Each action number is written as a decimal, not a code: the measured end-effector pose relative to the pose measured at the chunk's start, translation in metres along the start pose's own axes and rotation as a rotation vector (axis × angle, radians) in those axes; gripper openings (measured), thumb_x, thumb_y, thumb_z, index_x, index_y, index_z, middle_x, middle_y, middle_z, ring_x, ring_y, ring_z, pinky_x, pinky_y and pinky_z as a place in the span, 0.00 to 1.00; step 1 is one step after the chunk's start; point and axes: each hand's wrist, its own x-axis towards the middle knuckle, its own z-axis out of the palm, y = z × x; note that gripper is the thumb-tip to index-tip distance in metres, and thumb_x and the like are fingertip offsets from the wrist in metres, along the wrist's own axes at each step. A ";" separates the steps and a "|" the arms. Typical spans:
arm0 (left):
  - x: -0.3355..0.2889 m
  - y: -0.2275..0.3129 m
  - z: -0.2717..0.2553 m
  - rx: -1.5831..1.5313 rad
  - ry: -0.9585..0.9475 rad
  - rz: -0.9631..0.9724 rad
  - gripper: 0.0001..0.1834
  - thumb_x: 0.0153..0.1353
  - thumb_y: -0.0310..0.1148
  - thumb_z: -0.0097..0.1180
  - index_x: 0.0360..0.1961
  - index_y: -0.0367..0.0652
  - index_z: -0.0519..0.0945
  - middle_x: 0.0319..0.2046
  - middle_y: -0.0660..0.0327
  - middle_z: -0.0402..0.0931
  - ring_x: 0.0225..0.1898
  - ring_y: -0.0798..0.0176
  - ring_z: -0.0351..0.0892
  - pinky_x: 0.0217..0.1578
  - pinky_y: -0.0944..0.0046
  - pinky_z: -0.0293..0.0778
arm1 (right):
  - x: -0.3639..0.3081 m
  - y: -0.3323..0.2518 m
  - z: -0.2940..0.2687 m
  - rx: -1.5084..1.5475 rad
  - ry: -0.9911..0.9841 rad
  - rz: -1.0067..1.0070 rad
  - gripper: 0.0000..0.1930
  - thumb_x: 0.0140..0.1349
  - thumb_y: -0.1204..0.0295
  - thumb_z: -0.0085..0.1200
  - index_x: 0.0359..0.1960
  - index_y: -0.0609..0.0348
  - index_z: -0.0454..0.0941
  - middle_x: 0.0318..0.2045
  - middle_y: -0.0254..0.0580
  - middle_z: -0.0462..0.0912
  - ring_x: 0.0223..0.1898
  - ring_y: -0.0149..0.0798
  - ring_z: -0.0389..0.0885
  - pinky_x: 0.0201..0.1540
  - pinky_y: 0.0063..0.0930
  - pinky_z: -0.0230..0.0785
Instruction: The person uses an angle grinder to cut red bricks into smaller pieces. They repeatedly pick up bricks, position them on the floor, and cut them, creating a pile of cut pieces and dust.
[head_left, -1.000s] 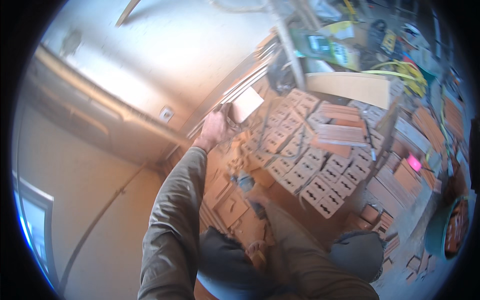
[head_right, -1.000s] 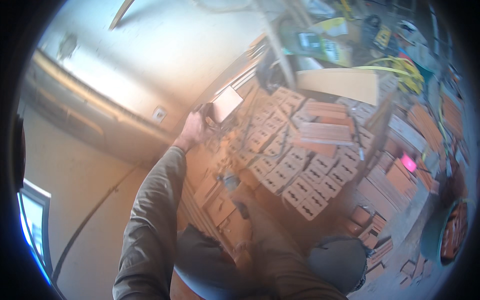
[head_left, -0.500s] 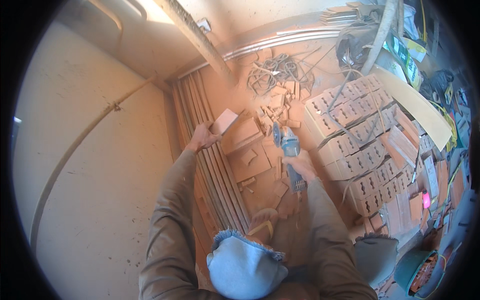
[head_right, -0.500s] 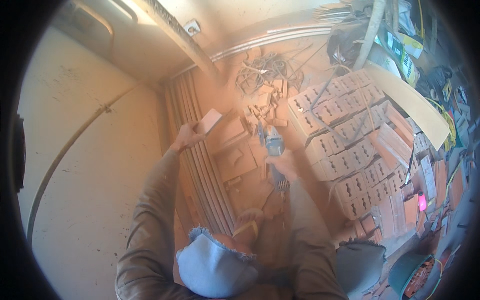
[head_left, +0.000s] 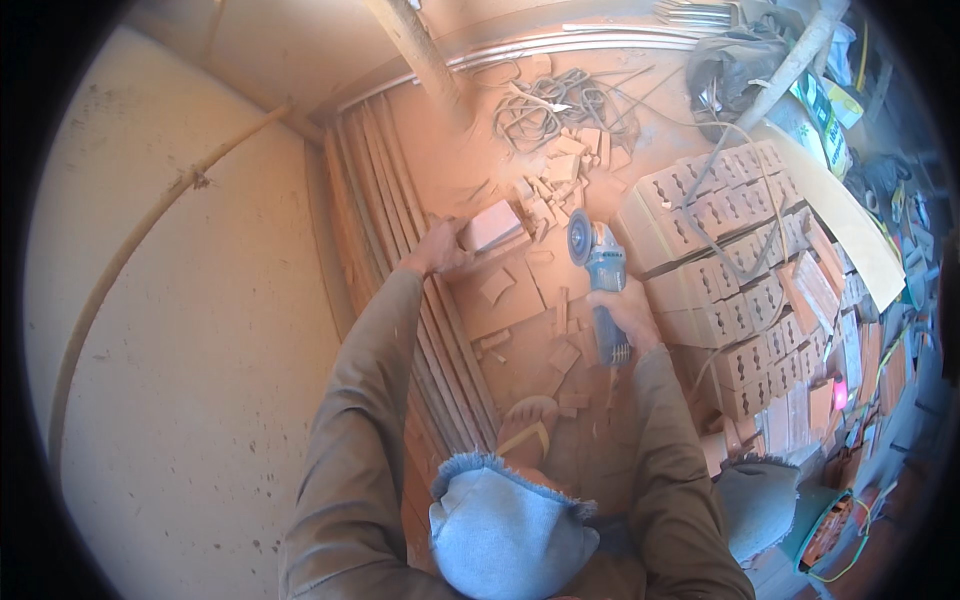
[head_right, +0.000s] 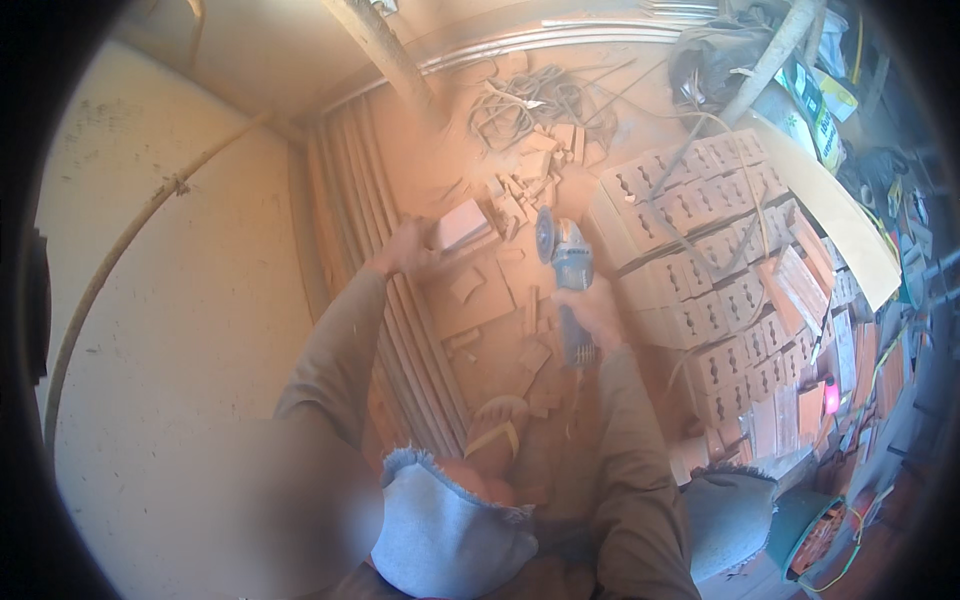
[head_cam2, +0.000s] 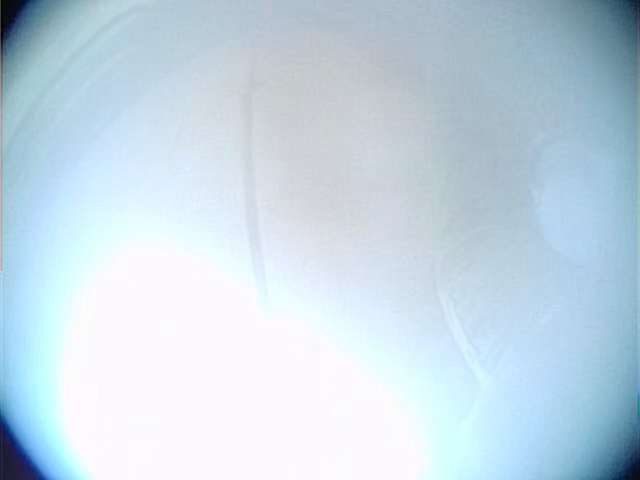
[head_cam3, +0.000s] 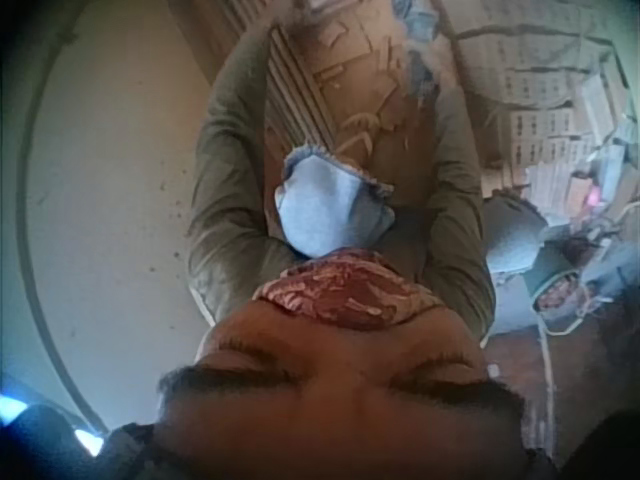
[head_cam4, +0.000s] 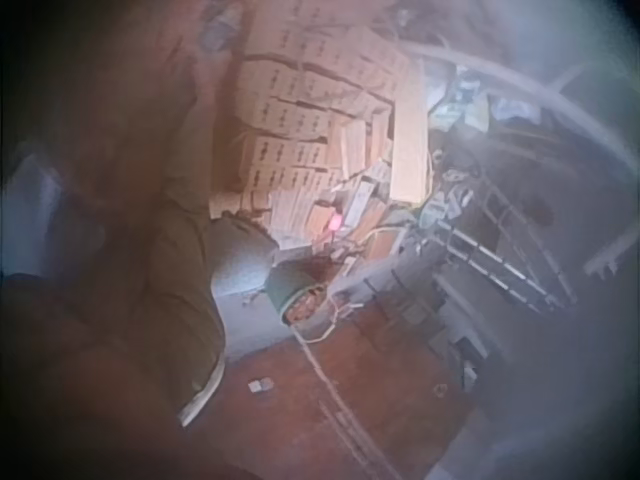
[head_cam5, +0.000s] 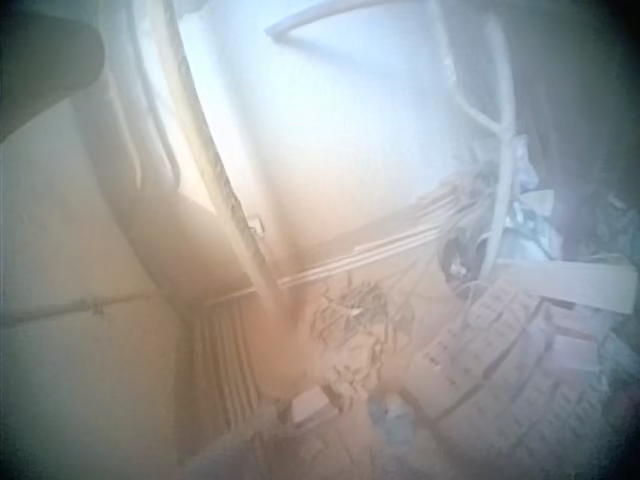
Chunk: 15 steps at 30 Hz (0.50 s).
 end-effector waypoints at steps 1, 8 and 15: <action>0.002 -0.002 0.000 0.037 0.032 0.050 0.40 0.45 0.43 0.76 0.59 0.34 0.80 0.52 0.39 0.81 0.57 0.39 0.80 0.59 0.50 0.75 | 0.001 0.002 0.000 -0.004 -0.002 -0.007 0.14 0.52 0.73 0.67 0.41 0.62 0.83 0.31 0.37 0.85 0.31 0.33 0.84 0.36 0.33 0.76; 0.004 0.000 -0.012 0.083 -0.017 -0.027 0.34 0.41 0.38 0.79 0.49 0.31 0.84 0.48 0.38 0.82 0.51 0.37 0.83 0.53 0.49 0.78 | -0.001 0.000 0.006 0.011 -0.061 0.044 0.16 0.53 0.73 0.67 0.44 0.62 0.81 0.33 0.36 0.83 0.32 0.32 0.82 0.38 0.32 0.75; 0.010 0.028 -0.019 0.089 -0.163 -0.126 0.37 0.44 0.39 0.76 0.58 0.40 0.83 0.52 0.42 0.84 0.55 0.43 0.83 0.54 0.52 0.78 | -0.002 0.004 0.004 0.026 -0.052 0.043 0.15 0.53 0.74 0.67 0.42 0.62 0.80 0.31 0.37 0.83 0.30 0.33 0.84 0.33 0.33 0.76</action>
